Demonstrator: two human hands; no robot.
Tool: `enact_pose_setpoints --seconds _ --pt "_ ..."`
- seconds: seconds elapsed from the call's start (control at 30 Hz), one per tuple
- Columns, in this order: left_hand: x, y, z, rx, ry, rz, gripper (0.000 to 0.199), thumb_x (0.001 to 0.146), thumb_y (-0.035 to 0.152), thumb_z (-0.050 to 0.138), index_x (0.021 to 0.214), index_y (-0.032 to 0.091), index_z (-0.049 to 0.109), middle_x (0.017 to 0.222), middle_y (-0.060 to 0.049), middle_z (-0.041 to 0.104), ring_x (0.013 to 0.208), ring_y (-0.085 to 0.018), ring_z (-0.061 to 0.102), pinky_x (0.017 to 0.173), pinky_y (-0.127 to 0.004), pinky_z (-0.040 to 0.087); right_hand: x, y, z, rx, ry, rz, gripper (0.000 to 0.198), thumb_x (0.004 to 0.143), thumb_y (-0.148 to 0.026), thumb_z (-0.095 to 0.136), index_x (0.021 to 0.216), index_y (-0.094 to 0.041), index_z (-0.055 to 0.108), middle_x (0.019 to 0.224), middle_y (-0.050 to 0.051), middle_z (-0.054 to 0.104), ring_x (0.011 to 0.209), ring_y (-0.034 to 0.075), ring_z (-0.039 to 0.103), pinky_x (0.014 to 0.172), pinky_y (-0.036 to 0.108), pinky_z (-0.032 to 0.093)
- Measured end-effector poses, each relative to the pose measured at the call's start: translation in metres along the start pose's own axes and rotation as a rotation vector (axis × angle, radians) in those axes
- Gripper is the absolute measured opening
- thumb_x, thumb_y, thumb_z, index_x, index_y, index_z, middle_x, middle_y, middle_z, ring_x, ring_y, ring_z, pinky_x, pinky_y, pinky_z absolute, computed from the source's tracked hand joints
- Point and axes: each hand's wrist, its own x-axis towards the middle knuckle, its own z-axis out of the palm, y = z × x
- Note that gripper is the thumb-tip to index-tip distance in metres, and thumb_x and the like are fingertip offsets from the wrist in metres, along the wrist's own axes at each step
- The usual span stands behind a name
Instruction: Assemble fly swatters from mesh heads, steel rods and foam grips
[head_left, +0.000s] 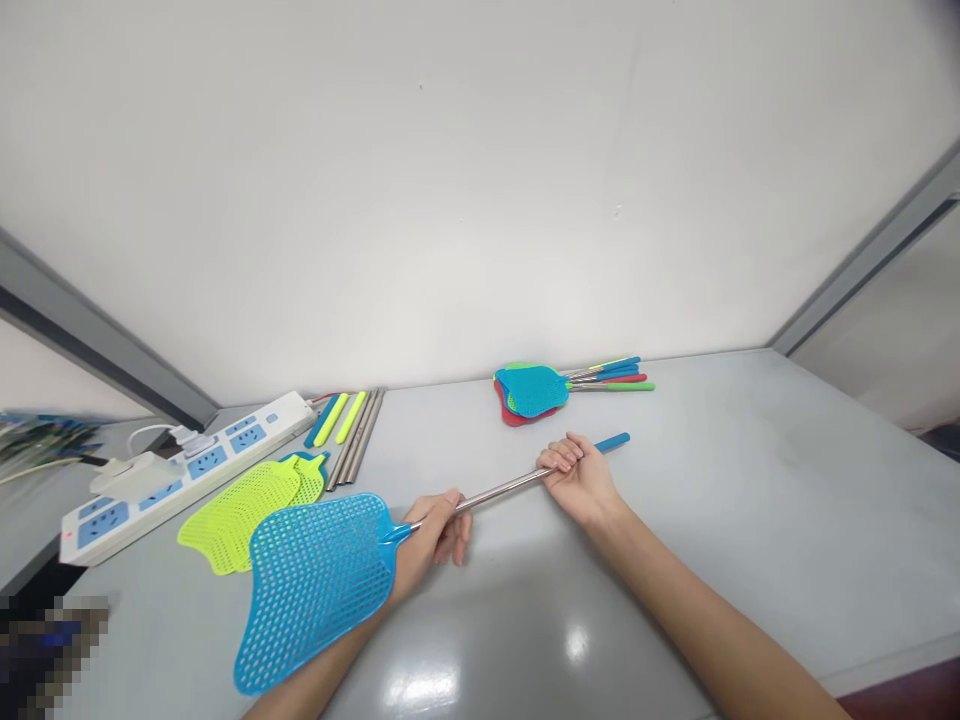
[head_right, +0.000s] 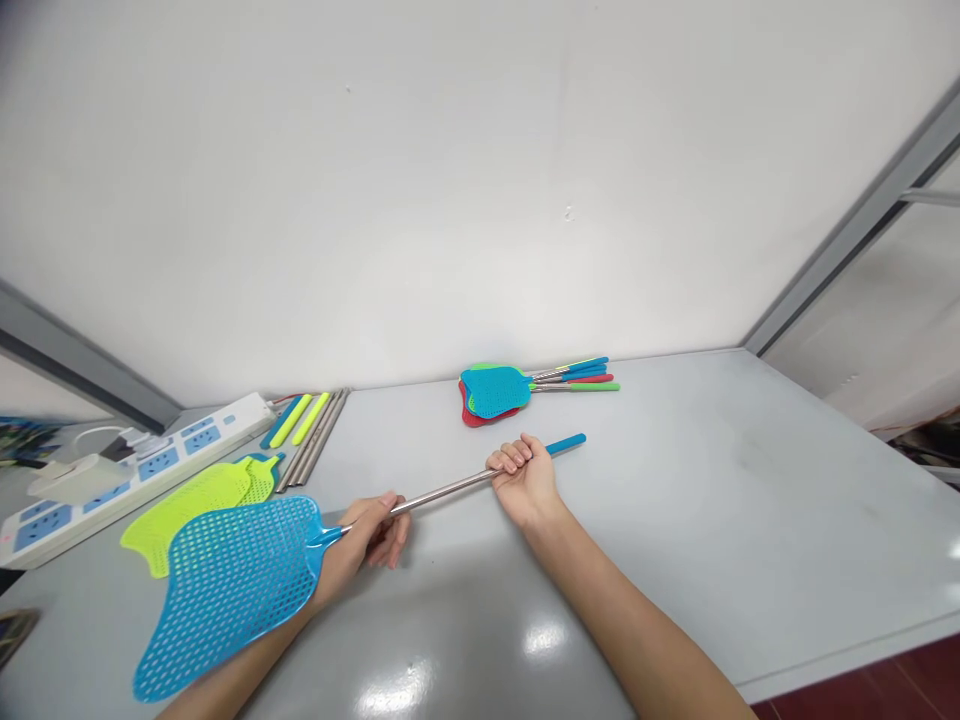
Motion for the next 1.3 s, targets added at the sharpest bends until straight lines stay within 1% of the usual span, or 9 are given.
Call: enact_pose_setpoints --seconds 0.1,0.2,0.3,0.4,0.5,0.67,0.8,1.17,1.3 --pt "-0.003 -0.002 0.006 -0.076 -0.003 -0.019 0.043 0.079 0.043 0.032 0.046 0.017 0.043 0.029 0.003 0.038 0.028 -0.007 0.032 0.035 -0.019 0.021 -0.003 0.004 -0.002 -0.005 -0.015 -0.082 0.036 0.073 -0.015 0.038 0.051 -0.019 0.01 0.039 -0.008 0.019 0.033 0.005 0.022 0.037 0.019 0.029" --pt "-0.005 -0.006 0.01 -0.116 -0.024 -0.019 0.043 0.08 0.043 0.03 0.047 0.018 0.039 0.031 0.002 0.043 0.026 -0.006 0.027 0.033 -0.02 0.017 -0.004 0.008 -0.004 -0.027 -0.032 -0.146 0.037 0.072 -0.015 0.039 0.051 -0.019 0.009 0.038 -0.009 0.017 0.032 0.005 0.02 0.035 0.019 0.027" --pt "-0.006 -0.01 0.011 -0.124 -0.052 -0.014 0.042 0.08 0.042 0.027 0.046 0.018 0.033 0.03 0.001 0.044 0.025 -0.006 0.024 0.033 -0.02 0.017 -0.005 0.011 -0.005 -0.006 -0.03 -0.166 0.037 0.072 -0.015 0.04 0.051 -0.019 0.01 0.037 -0.009 0.015 0.031 0.005 0.017 0.034 0.019 0.024" --pt "-0.006 -0.011 0.01 -0.099 -0.029 -0.02 0.042 0.081 0.041 0.026 0.045 0.019 0.029 0.029 0.001 0.044 0.025 -0.006 0.023 0.033 -0.02 0.019 -0.006 0.014 -0.005 0.039 -0.022 -0.17 0.037 0.071 -0.016 0.041 0.05 -0.019 0.011 0.037 -0.009 0.014 0.031 0.005 0.015 0.032 0.019 0.022" --pt "-0.005 -0.008 0.01 -0.088 0.004 -0.024 0.042 0.08 0.04 0.025 0.044 0.019 0.028 0.028 0.002 0.041 0.025 -0.006 0.023 0.032 -0.02 0.017 -0.007 0.017 -0.005 0.079 -0.017 -0.166 0.036 0.071 -0.016 0.041 0.05 -0.019 0.012 0.037 -0.01 0.014 0.031 0.005 0.015 0.032 0.019 0.022" --pt "-0.007 -0.002 0.013 -0.069 0.015 -0.025 0.041 0.08 0.04 0.024 0.044 0.02 0.027 0.027 0.003 0.037 0.026 -0.007 0.024 0.032 -0.021 0.017 -0.01 0.022 -0.004 0.107 -0.012 -0.164 0.036 0.071 -0.016 0.042 0.05 -0.019 0.013 0.037 -0.01 0.013 0.031 0.005 0.014 0.031 0.019 0.021" --pt "-0.011 0.001 0.016 -0.062 0.028 -0.069 0.041 0.08 0.041 0.023 0.045 0.02 0.027 0.026 0.004 0.033 0.027 -0.007 0.024 0.033 -0.021 0.019 -0.012 0.026 -0.006 0.096 -0.017 -0.14 0.037 0.071 -0.016 0.042 0.05 -0.019 0.011 0.037 -0.01 0.012 0.031 0.005 0.013 0.031 0.019 0.02" --pt "-0.009 -0.005 0.014 -0.082 0.003 -0.027 0.041 0.082 0.038 0.022 0.046 0.02 0.027 0.027 0.005 0.032 0.028 -0.007 0.022 0.033 -0.021 0.018 -0.015 0.031 -0.006 0.117 -0.01 -0.153 0.037 0.071 -0.016 0.043 0.05 -0.02 0.013 0.038 -0.01 0.013 0.031 0.005 0.014 0.031 0.019 0.02" --pt "-0.006 -0.006 0.012 -0.111 -0.01 -0.035 0.041 0.082 0.038 0.022 0.046 0.02 0.027 0.027 0.005 0.031 0.027 -0.007 0.02 0.033 -0.021 0.017 -0.016 0.031 -0.006 0.125 0.007 -0.16 0.036 0.07 -0.016 0.043 0.05 -0.02 0.013 0.038 -0.01 0.014 0.032 0.005 0.014 0.032 0.019 0.021"
